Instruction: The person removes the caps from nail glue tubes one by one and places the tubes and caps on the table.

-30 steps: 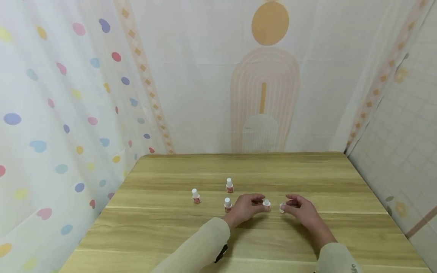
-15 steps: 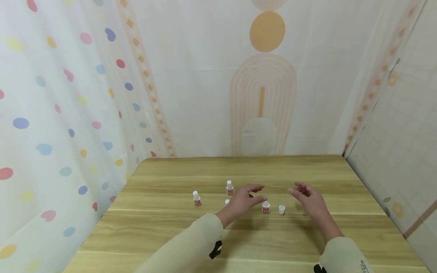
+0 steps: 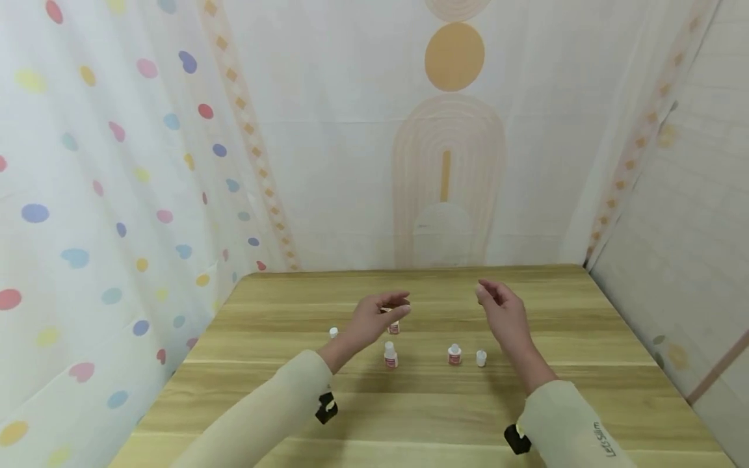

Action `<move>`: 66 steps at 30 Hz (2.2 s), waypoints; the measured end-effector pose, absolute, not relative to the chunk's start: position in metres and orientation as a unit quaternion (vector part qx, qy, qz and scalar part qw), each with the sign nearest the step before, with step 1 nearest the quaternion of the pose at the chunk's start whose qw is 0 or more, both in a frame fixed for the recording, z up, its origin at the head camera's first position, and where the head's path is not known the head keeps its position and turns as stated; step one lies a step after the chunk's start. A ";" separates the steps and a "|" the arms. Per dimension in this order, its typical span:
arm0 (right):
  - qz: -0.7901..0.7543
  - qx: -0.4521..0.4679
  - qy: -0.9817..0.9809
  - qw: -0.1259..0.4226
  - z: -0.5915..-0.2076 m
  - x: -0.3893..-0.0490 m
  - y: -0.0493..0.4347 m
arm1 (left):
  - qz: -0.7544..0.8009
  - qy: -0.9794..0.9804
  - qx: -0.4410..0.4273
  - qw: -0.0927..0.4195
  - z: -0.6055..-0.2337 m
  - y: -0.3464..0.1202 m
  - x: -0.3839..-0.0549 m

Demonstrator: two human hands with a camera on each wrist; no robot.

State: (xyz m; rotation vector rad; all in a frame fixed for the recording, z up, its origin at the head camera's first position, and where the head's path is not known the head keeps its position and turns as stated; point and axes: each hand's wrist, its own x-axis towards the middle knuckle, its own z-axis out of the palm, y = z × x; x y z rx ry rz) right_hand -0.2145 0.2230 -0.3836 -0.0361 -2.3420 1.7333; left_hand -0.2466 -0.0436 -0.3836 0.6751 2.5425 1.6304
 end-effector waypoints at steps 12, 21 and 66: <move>0.713 0.003 -0.692 0.110 -0.355 -0.226 0.129 | 0.538 0.818 0.201 -0.038 -0.373 -0.110 -0.246; 0.748 0.022 -0.655 0.106 -0.351 -0.222 0.057 | 0.564 0.808 0.164 -0.045 -0.359 -0.144 -0.240; 0.659 -0.043 -0.751 -0.010 -0.476 -0.221 -0.010 | 0.550 0.831 0.075 0.039 -0.442 -0.203 -0.252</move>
